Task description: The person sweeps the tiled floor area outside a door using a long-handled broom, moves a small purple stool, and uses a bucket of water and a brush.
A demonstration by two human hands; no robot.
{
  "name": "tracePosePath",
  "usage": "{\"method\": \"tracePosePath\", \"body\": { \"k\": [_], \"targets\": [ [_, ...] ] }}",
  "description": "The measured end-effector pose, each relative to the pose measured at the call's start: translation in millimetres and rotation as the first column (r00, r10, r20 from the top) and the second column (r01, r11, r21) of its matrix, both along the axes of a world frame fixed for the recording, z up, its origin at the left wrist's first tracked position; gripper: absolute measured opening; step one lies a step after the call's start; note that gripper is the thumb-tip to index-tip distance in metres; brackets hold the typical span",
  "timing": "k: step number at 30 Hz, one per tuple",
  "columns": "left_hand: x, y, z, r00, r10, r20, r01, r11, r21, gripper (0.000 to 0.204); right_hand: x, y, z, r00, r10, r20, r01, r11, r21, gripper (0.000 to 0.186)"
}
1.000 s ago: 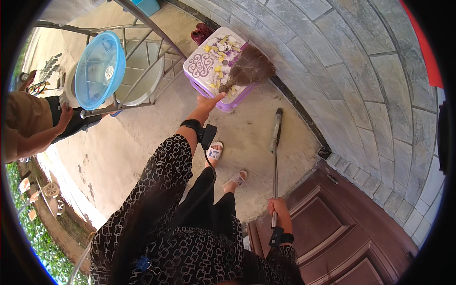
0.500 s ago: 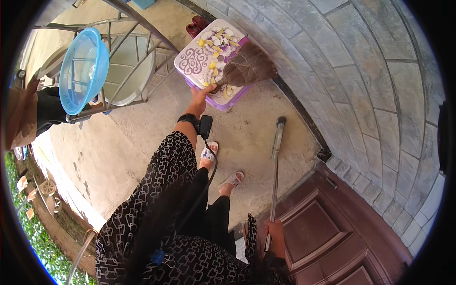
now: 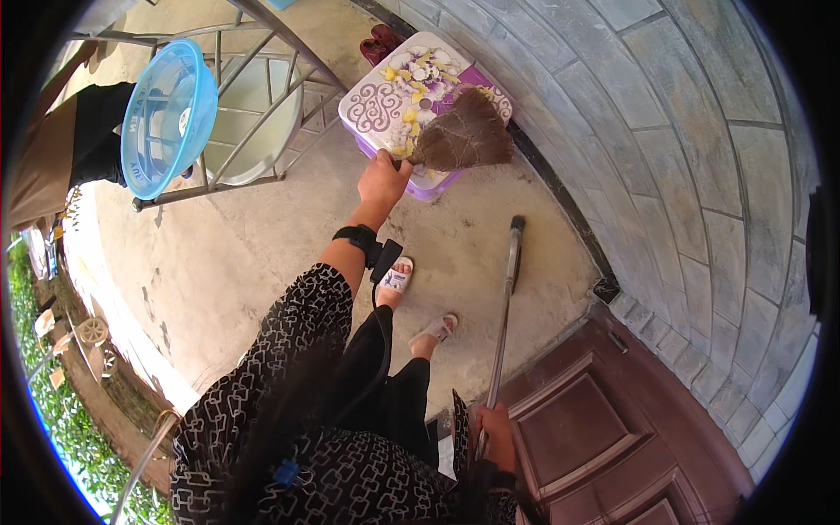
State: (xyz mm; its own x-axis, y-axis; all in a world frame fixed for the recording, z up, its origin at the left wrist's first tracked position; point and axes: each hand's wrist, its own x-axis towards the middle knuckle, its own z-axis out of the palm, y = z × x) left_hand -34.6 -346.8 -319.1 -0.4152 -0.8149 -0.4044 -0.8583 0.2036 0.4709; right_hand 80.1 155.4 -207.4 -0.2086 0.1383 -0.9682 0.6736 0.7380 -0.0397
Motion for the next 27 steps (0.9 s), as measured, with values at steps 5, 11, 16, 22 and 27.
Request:
{"method": "tracePosePath", "body": {
  "k": [5, 11, 16, 22, 27],
  "targets": [
    [20, -18, 2, 0.917, -0.393, -0.066, 0.387, 0.918, -0.088, 0.039, -11, -27, 13, 1.0, 0.003, 0.022, -0.002, 1.0, -0.02, 0.019],
    [39, -29, -12, 0.96, -0.054, -0.274, 0.009, 0.987, -0.161, 0.027, -16, -38, 20, 0.984, 0.107, 0.139, -0.115, 0.992, 0.049, 0.027],
    [46, -27, -75, 0.779, 0.412, -0.473, -0.24, 0.893, 0.382, 0.026, 8, -29, 8, 0.979, 0.074, 0.191, -0.103, 0.983, 0.149, 0.03],
    [28, -42, -69, 0.454, 0.843, -0.288, -0.255, 0.432, 0.865, 0.045, 23, -62, -8, 0.96, 0.105, 0.258, -0.163, 0.963, 0.213, 0.029],
    [32, -47, -75, 0.37, 0.89, -0.266, -0.082, 0.316, 0.945, 0.051, 27, -65, -12, 0.953, 0.119, 0.279, -0.185, 0.956, 0.227, 0.029]
  ]
}}
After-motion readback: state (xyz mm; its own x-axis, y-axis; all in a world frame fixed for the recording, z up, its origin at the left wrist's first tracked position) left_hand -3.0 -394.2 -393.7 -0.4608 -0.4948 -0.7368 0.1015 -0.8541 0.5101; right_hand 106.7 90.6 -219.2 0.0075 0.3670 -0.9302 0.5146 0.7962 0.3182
